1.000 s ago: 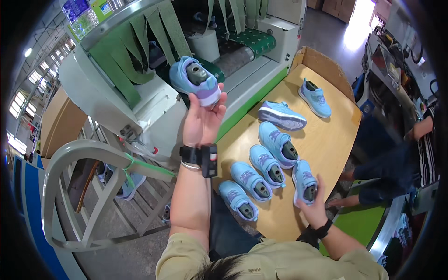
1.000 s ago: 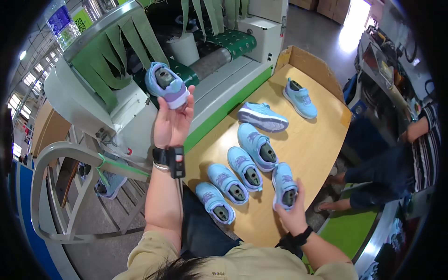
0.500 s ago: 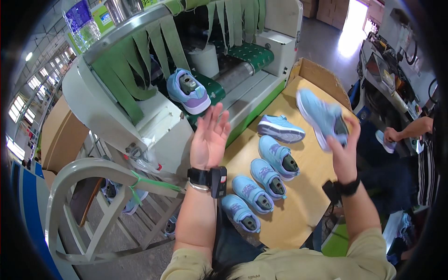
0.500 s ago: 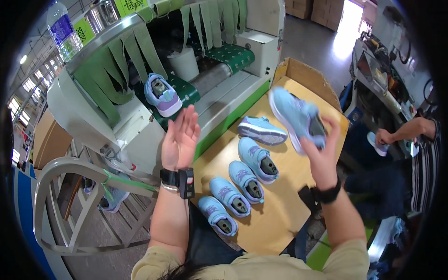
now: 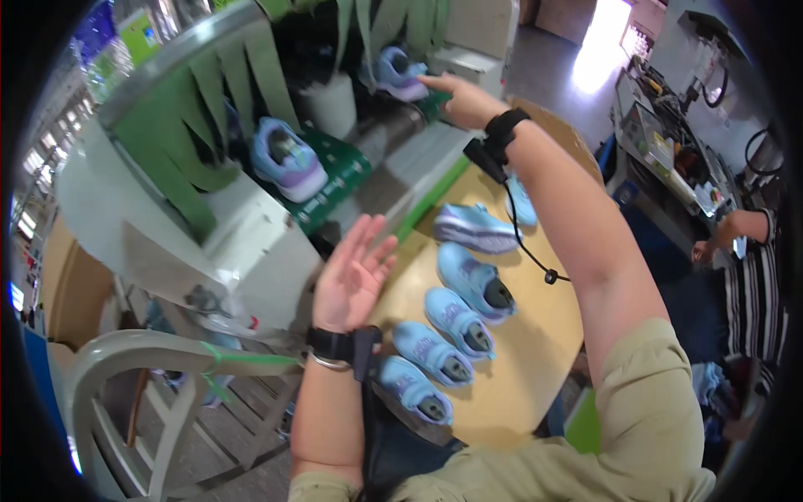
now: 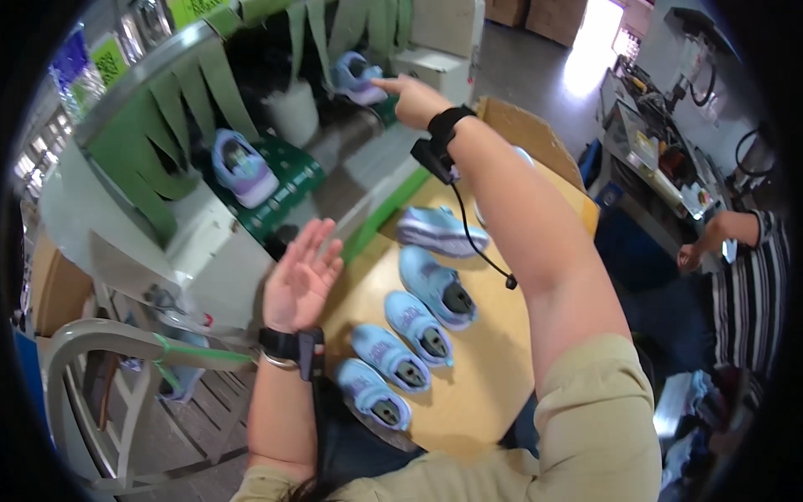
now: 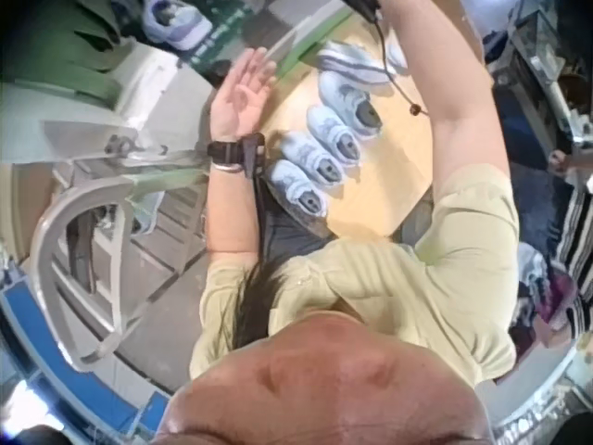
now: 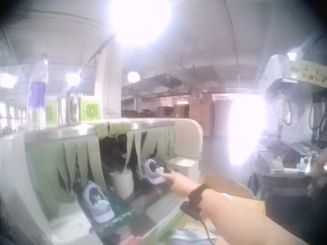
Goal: The person picks up light blue and purple sneakers from a conveyor belt and places them onto a wooden table. They repeatedly pick up the shoes, turn them over to inspect the soles and uppers, and place them back down in a row. The person handles the shoes one at a time, organizing them on the table while other workers are visible in the background.
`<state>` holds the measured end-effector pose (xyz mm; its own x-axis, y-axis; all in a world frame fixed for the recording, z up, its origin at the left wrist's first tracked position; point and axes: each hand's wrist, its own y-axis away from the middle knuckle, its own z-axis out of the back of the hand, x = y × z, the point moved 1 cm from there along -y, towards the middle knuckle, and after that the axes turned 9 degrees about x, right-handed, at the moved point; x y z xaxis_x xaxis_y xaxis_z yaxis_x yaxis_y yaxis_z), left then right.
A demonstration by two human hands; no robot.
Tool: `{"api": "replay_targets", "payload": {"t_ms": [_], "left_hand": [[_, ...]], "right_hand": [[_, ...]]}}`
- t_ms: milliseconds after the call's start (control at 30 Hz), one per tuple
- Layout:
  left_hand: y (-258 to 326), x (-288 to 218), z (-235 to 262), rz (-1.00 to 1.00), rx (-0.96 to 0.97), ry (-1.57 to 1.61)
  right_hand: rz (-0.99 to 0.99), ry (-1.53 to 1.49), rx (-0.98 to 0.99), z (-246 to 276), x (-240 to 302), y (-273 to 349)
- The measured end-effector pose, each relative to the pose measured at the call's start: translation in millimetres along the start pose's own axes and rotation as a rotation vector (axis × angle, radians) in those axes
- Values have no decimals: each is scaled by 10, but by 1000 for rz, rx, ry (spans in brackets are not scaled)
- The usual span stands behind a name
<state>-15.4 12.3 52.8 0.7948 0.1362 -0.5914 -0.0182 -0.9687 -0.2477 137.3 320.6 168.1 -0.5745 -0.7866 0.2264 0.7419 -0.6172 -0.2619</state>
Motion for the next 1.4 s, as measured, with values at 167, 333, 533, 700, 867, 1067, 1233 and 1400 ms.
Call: {"api": "replay_targets", "payload": {"t_ms": [167, 333, 533, 700, 867, 1067, 1233, 1400], "left_hand": [[60, 6, -51, -6, -16, 15], [-13, 54, -84, 18, -6, -20], [-1, 77, -51, 43, -53, -62], [-12, 60, -23, 51, -79, -70], [-81, 89, -27, 59, -62, -54], [-51, 132, -1, 76, -58, -60], [-61, 176, -22, 88, -32, -41], [-53, 216, -32, 101, -19, -32]], "right_hand": [[-296, -209, 75, 609, -406, 917], [-557, -29, 103, 710, -1312, 1666], [-830, 67, 2, 30, -2000, 1820], [-1080, -80, -56, -589, -2597, 2190], [-911, 135, -122, -502, -2306, 2733], [-725, -42, 49, -327, -1064, 3741], [-524, -321, 391, -44, -4, 4478], [-321, -44, 583, 342, 135, 3700]]}}
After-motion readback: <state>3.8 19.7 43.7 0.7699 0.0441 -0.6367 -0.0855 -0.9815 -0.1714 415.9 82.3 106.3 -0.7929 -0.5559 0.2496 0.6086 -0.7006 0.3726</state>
